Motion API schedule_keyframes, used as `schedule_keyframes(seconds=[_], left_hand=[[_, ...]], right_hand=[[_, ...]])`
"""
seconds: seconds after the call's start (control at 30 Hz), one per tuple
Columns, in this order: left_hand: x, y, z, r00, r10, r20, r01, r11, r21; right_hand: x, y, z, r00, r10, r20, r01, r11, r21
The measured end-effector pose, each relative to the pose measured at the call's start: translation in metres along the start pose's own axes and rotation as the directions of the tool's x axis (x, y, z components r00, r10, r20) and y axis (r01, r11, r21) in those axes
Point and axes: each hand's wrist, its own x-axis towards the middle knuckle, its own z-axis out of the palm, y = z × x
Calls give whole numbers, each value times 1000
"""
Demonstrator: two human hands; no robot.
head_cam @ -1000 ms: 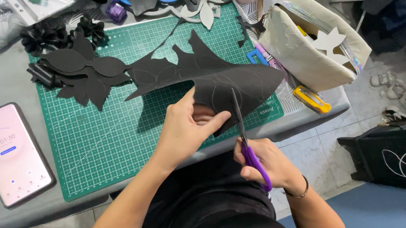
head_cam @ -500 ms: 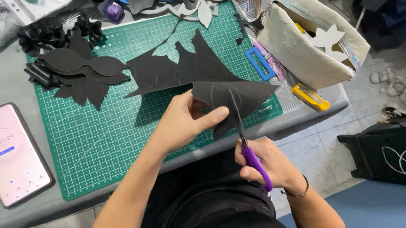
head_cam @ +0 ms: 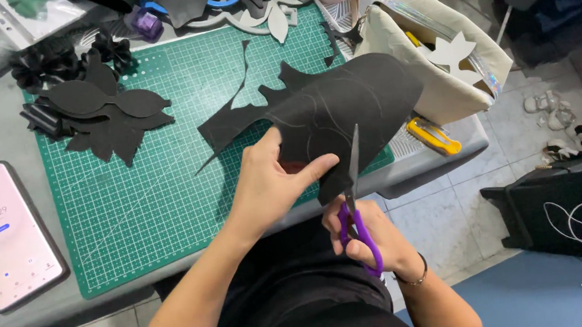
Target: Cutting a bat-shaped pattern from a black leather sheet using scissors on a cutting mat
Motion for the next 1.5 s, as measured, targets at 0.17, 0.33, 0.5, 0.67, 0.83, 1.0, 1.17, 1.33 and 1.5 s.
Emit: schedule_keyframes(seconds=[0.17, 0.33, 0.5, 0.67, 0.83, 1.0, 1.17, 1.33, 1.5], left_hand=[[-6, 6, 7, 998, 2, -61, -1, 1000, 7], [-12, 6, 8, 996, -35, -78, 37, 999, 19], [-15, -3, 12, 992, -62, -114, 53, 996, -76], [-19, -3, 13, 990, -52, -132, 40, 995, -86], [-19, 1, 9, 990, -40, -136, 31, 997, -69], [-21, 7, 4, 991, -41, -129, 36, 998, -42], [-27, -14, -4, 993, -73, -89, 75, 997, 16], [-28, -7, -8, 992, -112, -53, 114, 993, 37], [-28, -13, -14, 992, -122, -32, 123, 991, 56]], right_hand=[[-3, 12, 13, 997, -51, -63, 60, 987, 148], [8, 2, 13, 993, -111, -33, 116, 978, 173], [7, 2, 18, 994, -97, -40, 103, 983, 155], [6, 3, 23, 992, -94, -85, 110, 973, 202], [2, 8, 22, 991, -98, -88, 116, 966, 232], [-10, 17, 16, 991, -83, -100, 100, 980, 172], [-3, 1, 15, 994, -90, -60, 98, 984, 150], [7, -9, 14, 993, -115, -28, 117, 985, 126], [-3, -1, 12, 997, -69, -23, 72, 988, 139]])
